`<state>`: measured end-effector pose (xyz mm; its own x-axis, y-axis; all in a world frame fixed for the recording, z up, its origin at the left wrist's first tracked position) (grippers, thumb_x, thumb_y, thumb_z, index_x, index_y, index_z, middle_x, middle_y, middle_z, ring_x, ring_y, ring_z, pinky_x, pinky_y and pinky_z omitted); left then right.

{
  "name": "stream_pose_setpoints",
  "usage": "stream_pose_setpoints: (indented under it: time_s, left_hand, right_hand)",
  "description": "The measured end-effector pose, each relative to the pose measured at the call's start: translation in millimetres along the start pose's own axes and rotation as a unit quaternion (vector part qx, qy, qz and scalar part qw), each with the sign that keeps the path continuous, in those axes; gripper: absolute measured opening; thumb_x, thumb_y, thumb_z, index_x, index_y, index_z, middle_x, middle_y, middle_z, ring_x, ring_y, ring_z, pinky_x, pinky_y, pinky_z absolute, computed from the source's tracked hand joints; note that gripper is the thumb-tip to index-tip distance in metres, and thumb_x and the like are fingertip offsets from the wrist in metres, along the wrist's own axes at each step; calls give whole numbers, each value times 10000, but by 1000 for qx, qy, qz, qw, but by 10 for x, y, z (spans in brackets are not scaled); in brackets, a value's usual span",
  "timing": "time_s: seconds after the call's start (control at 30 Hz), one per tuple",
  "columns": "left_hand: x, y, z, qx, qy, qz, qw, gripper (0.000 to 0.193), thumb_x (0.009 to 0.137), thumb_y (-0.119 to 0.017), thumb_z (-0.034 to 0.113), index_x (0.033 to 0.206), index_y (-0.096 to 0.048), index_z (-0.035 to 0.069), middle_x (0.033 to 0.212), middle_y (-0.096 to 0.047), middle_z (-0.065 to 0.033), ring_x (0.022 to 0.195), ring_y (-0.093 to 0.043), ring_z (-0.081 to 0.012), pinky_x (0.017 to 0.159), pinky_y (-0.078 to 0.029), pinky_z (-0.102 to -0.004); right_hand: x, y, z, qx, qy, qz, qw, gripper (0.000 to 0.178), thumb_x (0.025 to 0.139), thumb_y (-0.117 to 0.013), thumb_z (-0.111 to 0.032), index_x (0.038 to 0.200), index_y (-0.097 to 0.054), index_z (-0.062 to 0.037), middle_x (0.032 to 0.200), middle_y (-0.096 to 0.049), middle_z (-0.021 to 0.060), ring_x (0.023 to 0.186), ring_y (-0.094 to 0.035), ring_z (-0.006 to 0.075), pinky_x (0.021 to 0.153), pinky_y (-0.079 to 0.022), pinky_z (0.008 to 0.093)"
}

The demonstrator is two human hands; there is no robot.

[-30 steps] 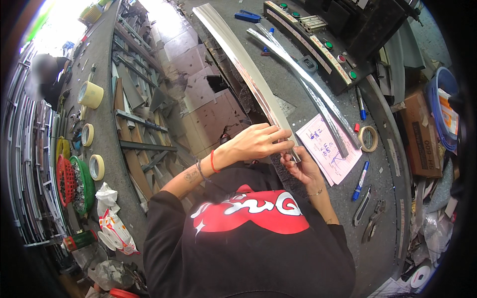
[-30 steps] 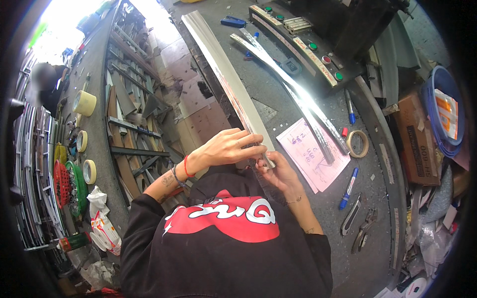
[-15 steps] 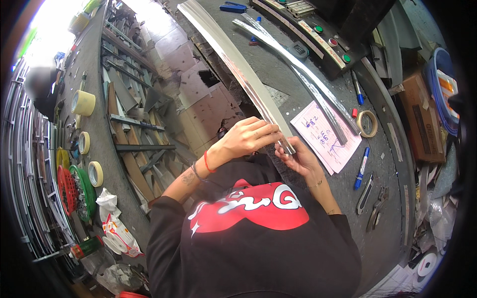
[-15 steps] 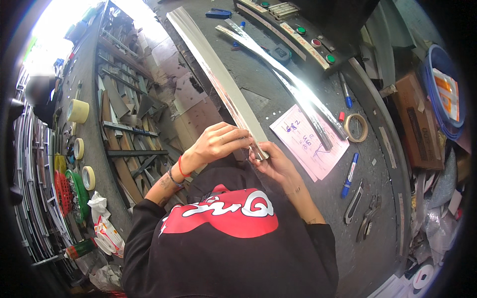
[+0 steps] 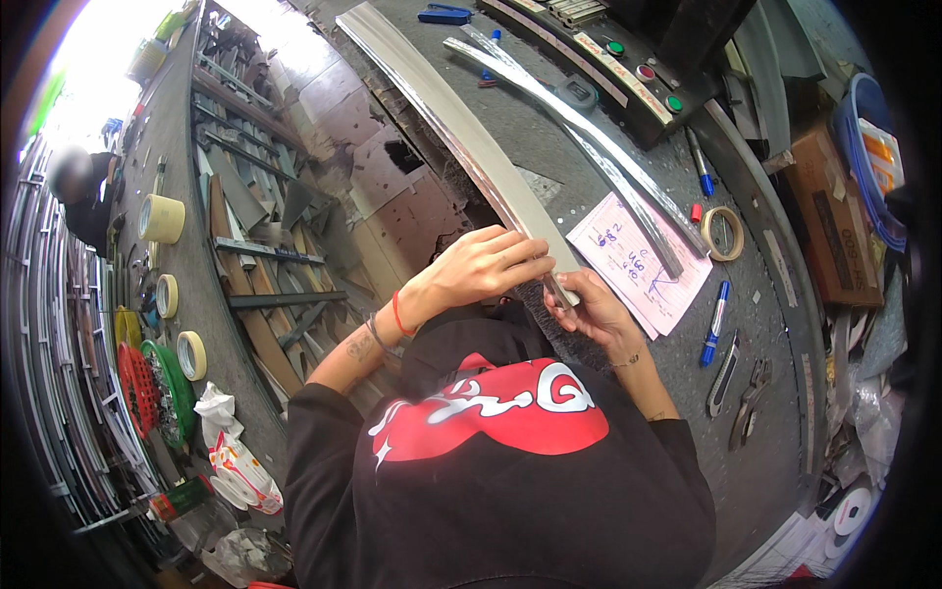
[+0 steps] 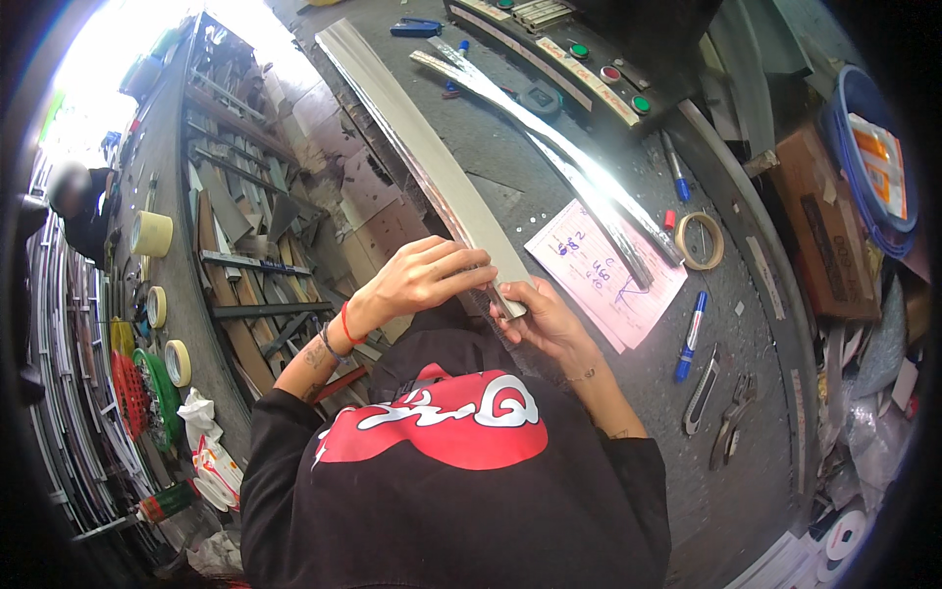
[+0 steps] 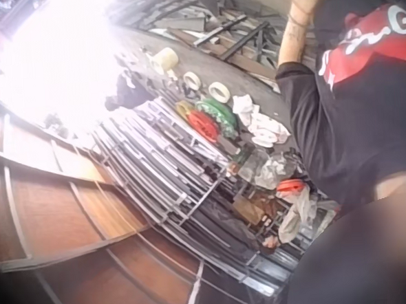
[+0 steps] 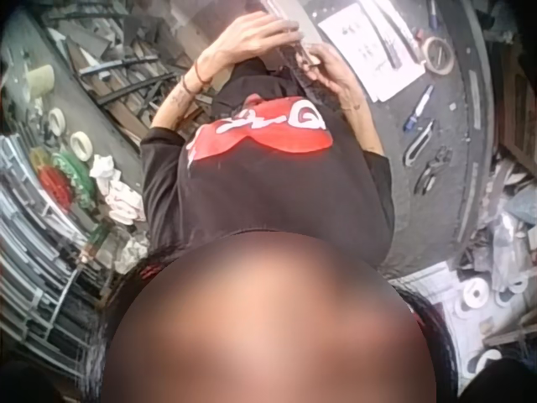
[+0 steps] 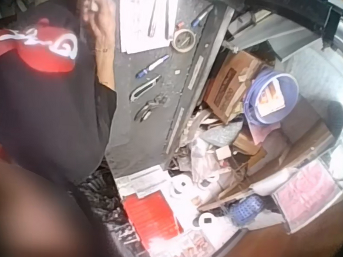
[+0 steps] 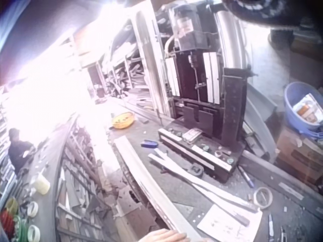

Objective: The person handles a stack of long, ribbed metal profiles, aligns them, and uses a utility knife to score and cut one profile. The cut piece is then placed aside on a nearby rack.

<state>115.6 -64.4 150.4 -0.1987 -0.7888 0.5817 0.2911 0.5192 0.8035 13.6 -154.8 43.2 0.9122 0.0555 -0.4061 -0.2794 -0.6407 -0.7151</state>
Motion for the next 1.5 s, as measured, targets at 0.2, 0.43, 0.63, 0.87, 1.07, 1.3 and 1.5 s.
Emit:
stream_pose_setpoints:
  time_s: [0.2,0.43,0.63,0.87,1.07,1.3,1.5]
  left_hand:
    - [-114,-57,47,6,4,52,999,253,713,-661,103,956,-661,33,960,-634,-67,771,-628,-165,603,-493,-271]
    - [-216,-129,92,7,6,-12,1000,204,681,-640,101,875,-614,45,940,-603,-45,762,-608,-167,615,-506,-276]
    - [-351,-139,109,33,53,-26,998,202,722,-629,114,911,-578,64,1000,-577,-35,772,-590,-142,636,-499,-253]
    - [-407,-166,89,-10,93,0,996,195,689,-662,75,864,-580,47,1009,-594,-79,811,-635,-210,651,-543,-304]
    - [-457,-263,42,-42,51,12,998,273,676,-694,44,897,-534,41,1038,-576,-121,828,-641,-265,653,-556,-331]
    - [-489,-279,12,-59,32,77,995,422,649,-694,-10,974,-430,50,1026,-554,-152,765,-629,-289,600,-549,-344]
    - [-457,-315,1,-85,46,18,995,459,658,-696,-26,982,-379,41,1007,-538,-164,676,-574,-272,541,-509,-360]
  right_hand:
    - [-22,16,-13,-11,-8,37,999,269,884,-574,-196,1025,-501,21,744,-620,97,520,-585,133,412,-471,239]
    - [-11,-72,-51,-84,50,54,994,338,851,-627,-182,1068,-496,41,724,-595,87,489,-560,139,399,-450,246]
    - [-81,-48,-268,-218,105,92,966,435,821,-665,-182,1132,-497,70,752,-581,62,520,-533,91,387,-408,213]
    - [-137,-57,-397,-258,110,79,957,472,840,-664,-210,1169,-492,83,762,-596,64,499,-524,79,382,-399,205]
    - [-147,-56,-289,-209,39,76,974,413,856,-651,-216,1125,-494,56,770,-588,69,497,-551,101,403,-460,221]
    - [-82,0,-179,-81,11,20,996,373,874,-617,-257,1062,-504,45,752,-583,75,494,-547,96,388,-451,213]
    - [-82,2,-184,-103,21,31,994,383,868,-636,-225,1094,-502,54,761,-590,71,512,-563,95,398,-455,203]
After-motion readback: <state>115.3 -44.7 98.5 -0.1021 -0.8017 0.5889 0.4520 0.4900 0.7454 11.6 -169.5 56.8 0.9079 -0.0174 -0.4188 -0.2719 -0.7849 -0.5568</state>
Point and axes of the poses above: each hand's wrist, its own x-axis towards the middle knuckle, its own y-axis out of the back of the hand, z = x × y, the point moved 6 cm from there along x, towards the middle knuckle
